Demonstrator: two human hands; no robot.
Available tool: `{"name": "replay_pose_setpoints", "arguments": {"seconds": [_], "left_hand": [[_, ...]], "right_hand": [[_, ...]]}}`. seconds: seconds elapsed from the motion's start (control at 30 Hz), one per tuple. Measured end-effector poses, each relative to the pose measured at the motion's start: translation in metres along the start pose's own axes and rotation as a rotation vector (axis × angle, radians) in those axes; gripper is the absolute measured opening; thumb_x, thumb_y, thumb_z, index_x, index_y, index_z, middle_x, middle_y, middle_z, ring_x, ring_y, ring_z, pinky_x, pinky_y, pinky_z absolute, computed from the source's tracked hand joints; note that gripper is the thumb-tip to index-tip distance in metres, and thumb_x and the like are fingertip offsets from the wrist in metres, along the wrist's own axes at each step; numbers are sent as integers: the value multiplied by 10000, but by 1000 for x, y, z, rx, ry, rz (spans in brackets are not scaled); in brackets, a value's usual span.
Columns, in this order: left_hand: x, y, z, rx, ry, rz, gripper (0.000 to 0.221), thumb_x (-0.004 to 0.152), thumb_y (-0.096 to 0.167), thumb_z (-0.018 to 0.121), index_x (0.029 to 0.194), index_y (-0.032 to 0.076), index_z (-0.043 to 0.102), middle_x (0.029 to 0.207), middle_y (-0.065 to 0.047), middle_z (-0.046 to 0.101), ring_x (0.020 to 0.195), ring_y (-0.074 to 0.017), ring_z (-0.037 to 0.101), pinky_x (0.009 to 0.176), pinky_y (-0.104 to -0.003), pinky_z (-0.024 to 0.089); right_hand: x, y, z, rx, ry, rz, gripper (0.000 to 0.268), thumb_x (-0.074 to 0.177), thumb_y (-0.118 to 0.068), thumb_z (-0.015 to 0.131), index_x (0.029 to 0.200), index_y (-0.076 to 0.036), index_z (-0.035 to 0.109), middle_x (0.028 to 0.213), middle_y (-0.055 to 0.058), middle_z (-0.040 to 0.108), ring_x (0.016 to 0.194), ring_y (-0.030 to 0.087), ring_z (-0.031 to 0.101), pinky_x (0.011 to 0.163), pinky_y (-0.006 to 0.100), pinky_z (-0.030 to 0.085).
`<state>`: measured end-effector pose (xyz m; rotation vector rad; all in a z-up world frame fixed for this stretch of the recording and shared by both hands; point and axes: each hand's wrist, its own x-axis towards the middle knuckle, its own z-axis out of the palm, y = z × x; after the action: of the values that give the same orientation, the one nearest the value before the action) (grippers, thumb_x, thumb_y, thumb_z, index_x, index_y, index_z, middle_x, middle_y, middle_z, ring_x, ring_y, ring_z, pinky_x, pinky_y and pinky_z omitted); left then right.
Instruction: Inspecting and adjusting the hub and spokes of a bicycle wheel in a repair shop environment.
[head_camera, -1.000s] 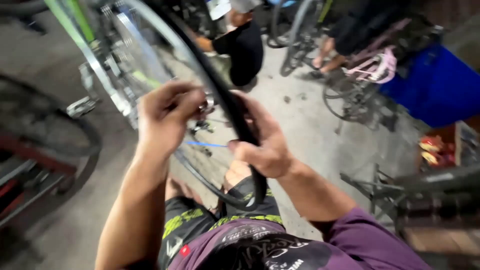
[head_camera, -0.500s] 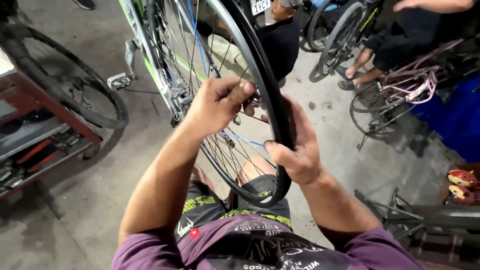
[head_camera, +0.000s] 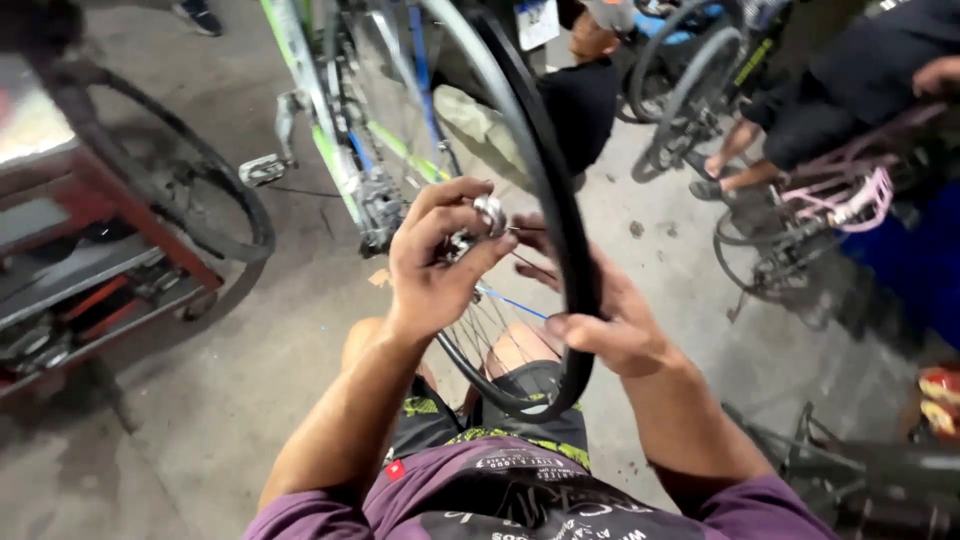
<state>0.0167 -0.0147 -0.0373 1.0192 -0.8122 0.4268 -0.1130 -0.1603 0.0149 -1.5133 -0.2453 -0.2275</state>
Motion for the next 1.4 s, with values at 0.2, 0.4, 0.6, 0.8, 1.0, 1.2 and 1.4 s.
{"name": "replay_pose_setpoints", "arguments": {"seconds": [0.2,0.4,0.6,0.8,1.0,1.2,1.4], "left_hand": [[24,6,9,12,141,63,219,883,75,888,1013,48,714,1024,-152,745,1009,-342,759,862,-420,605],[31,-14,17,156,140,-32,364,845,209,939,1136,87,757,1087,-110,786,880,-268,787,804,-347,631],[46,-1,11,123,14,-54,305,834,158,941,1074,54,784,1003,-164,791,840,-309,800,747,-377,634],[57,25,-7,575,-335,34,271,872,147,891,1099,53,777,856,-166,782,693,-284,758,686,-372,630],[57,16,-13,102,-532,-163,198,768,96,866,950,69,792,716,-130,743,561,-137,618,525,-294,490],[-16,-27,-28,-64,-366,-264,304,946,148,807,1166,-48,731,873,-135,786,755,-117,668,677,-293,557],[9,-16,-9,-163,-509,-569,345,1064,282,661,1135,-42,756,550,-25,517,539,-99,493,578,-246,490]], "right_hand": [[-2,6,7,-88,90,-45,674,867,-88,724,1472,86,482,1478,243,570,1417,353,550,1140,558,459],[-9,12,7,-113,104,-88,667,857,-100,732,1454,81,496,1493,274,560,1411,384,554,1122,563,467],[-12,16,9,-77,107,-92,702,855,-111,737,1470,103,475,1505,263,552,1392,362,574,1134,523,469],[-21,24,-9,-182,90,-63,776,766,-116,827,1451,78,518,1473,252,579,1416,351,527,1164,606,390],[3,1,1,-235,65,-137,917,777,-98,816,1579,17,388,1479,198,527,1375,274,474,1197,542,352],[-9,26,-3,-287,145,-185,999,705,-289,873,1590,-81,460,1505,129,553,1333,209,535,1060,427,457],[-17,25,1,-360,239,-334,752,664,-65,868,1366,82,641,1078,192,668,860,274,648,758,396,599]]}}
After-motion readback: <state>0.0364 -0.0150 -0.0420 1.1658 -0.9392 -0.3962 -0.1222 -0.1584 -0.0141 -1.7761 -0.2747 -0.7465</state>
